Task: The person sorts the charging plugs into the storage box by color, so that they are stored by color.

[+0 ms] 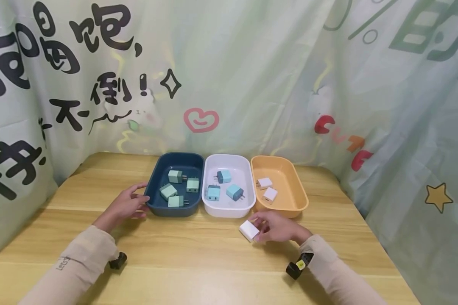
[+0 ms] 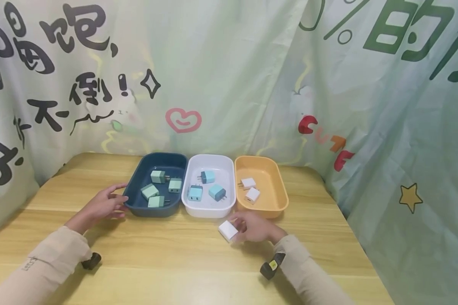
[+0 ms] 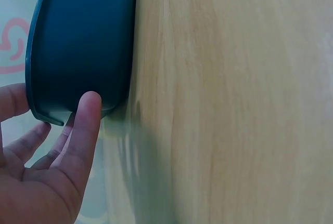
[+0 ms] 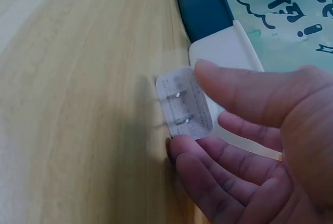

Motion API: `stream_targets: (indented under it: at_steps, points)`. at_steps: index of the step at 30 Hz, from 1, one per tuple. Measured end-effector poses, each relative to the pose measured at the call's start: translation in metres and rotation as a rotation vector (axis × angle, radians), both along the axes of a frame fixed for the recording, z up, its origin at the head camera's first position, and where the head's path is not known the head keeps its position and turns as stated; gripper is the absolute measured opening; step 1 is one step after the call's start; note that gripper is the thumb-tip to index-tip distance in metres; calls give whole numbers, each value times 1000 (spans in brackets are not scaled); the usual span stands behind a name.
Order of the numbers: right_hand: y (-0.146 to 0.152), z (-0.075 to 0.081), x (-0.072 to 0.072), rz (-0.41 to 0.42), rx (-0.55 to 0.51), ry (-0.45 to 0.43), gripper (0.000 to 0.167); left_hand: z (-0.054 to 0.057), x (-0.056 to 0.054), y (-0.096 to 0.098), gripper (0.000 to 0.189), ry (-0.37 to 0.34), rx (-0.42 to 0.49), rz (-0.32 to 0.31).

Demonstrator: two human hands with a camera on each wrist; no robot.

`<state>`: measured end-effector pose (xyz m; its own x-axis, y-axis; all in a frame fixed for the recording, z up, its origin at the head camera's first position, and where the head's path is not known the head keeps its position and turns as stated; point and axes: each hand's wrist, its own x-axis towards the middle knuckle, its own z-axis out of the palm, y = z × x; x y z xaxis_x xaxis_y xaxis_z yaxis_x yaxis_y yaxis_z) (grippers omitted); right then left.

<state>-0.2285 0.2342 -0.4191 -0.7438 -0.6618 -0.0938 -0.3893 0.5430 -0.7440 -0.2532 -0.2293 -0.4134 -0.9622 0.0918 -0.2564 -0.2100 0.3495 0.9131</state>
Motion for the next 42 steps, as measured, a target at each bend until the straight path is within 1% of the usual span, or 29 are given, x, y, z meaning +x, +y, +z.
stream_targets:
  at_steps: [3,6,12,15,19,25,30,35,39,42]
  points:
    - [-3,0,-1,5,18,2,56,1,0,0,61,-1,3,-1]
    - [-6,1,-3,17,30,11,56,2,0,0,61,0,0,-4]
    - [-10,4,-1,17,38,18,45,4,0,1,61,-2,-1,-8]
    - [-11,2,-1,23,41,19,42,4,0,0,61,-4,-4,-9]
    - [-11,1,0,29,50,23,41,4,0,-1,61,-5,-8,-10]
    - [-7,4,2,8,43,22,44,5,0,1,61,-3,-12,-12]
    - [-5,10,4,9,1,26,45,3,2,0,61,-5,-6,-14]
    - [-3,20,5,11,-47,7,45,2,4,-1,61,-2,-7,-16]
    - [2,28,2,3,-67,24,45,2,3,-1,61,2,-7,-17]
    - [7,33,-1,-18,-80,38,43,2,2,0,61,3,-7,-17]
